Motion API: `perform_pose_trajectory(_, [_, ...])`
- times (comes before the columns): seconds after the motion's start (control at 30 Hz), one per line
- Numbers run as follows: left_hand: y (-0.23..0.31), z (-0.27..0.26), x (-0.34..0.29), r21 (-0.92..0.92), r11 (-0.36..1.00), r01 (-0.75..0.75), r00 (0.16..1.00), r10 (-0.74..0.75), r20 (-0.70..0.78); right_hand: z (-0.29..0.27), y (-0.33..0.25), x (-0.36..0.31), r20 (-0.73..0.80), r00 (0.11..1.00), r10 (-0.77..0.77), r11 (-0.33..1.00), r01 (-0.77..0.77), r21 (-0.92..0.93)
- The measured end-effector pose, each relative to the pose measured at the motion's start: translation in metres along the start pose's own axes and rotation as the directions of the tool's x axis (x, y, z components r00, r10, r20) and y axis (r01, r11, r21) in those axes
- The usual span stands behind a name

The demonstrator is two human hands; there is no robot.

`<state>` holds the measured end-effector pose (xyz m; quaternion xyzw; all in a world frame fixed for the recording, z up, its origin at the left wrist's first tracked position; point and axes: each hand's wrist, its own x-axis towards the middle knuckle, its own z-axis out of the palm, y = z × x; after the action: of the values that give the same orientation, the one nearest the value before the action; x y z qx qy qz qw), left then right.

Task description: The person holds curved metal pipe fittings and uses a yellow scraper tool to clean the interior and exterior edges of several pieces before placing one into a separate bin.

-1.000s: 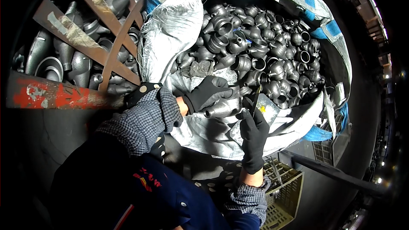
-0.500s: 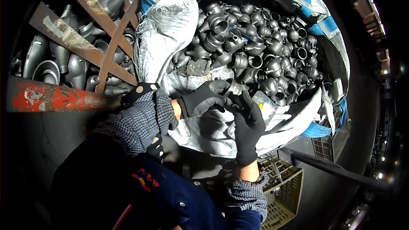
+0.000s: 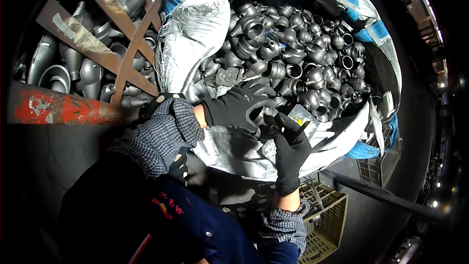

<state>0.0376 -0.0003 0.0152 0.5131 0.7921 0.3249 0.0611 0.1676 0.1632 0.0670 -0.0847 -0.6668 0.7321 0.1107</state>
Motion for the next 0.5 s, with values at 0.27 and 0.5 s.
perform_pose_trajectory(0.27, [0.008,0.005,0.001,-0.311,0.950,-0.026,0.998,0.008,-0.060,-0.004,-0.001,0.001,-0.069,0.996,-0.063,0.997,0.061,-0.041])
perform_pose_trajectory(0.5, [0.017,0.002,0.007,-0.121,0.954,-0.274,0.946,0.244,-0.214,-0.010,-0.007,0.005,-0.141,0.989,0.054,0.998,-0.059,-0.038])
